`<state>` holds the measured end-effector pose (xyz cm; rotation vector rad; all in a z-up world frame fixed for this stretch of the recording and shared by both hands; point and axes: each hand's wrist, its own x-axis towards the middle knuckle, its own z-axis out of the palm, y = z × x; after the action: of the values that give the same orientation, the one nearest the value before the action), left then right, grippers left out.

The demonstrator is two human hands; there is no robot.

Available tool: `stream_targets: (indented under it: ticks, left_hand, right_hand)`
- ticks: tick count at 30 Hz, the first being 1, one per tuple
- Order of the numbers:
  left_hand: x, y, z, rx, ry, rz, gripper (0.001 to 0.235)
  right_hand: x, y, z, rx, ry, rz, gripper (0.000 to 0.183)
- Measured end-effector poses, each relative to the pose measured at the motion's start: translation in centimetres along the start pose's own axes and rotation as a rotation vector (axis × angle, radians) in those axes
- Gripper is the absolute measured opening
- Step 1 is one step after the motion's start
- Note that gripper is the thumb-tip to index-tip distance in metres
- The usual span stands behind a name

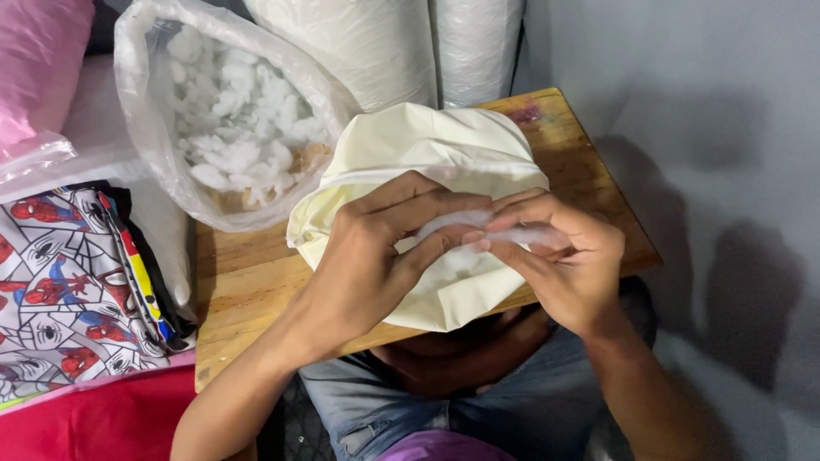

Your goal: The person takes handfuls of white synthetic filling from a large plastic bag and places them into a cream-colored pillowcase. They repeatedly fluff and distribute the filling inside the pillow to ensure even coverage.

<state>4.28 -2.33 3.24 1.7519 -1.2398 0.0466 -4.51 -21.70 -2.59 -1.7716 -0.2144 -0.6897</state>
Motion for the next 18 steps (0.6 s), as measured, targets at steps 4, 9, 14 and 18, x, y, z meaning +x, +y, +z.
stream_targets:
  ticks: [4,9,14,18]
  left_hand:
    - [0.0,-0.6,-0.4,-0.03,-0.044,-0.031,0.021]
    - [-0.5,-1.4,-0.7,0.1,0.043,0.009,0.026]
    - [-0.7,-1.4,-1.9,0.428,0.294,0.051,0.023]
    - [-0.8,0.6,0.3,0.09,-0.01,0.11,0.02]
  right_hand:
    - [0.1,0.0,-0.2,0.022,-0.004,0.021,0.011]
    - [-0.2,0.7,-1.2,0.031,-0.039,-0.041,0.009]
    - [-1.3,3.0,-6.4,0.272,-0.121,-0.039,0.01]
    - [-1.0,1.1,-6.8,-0.102,0.039,0.076,0.014]
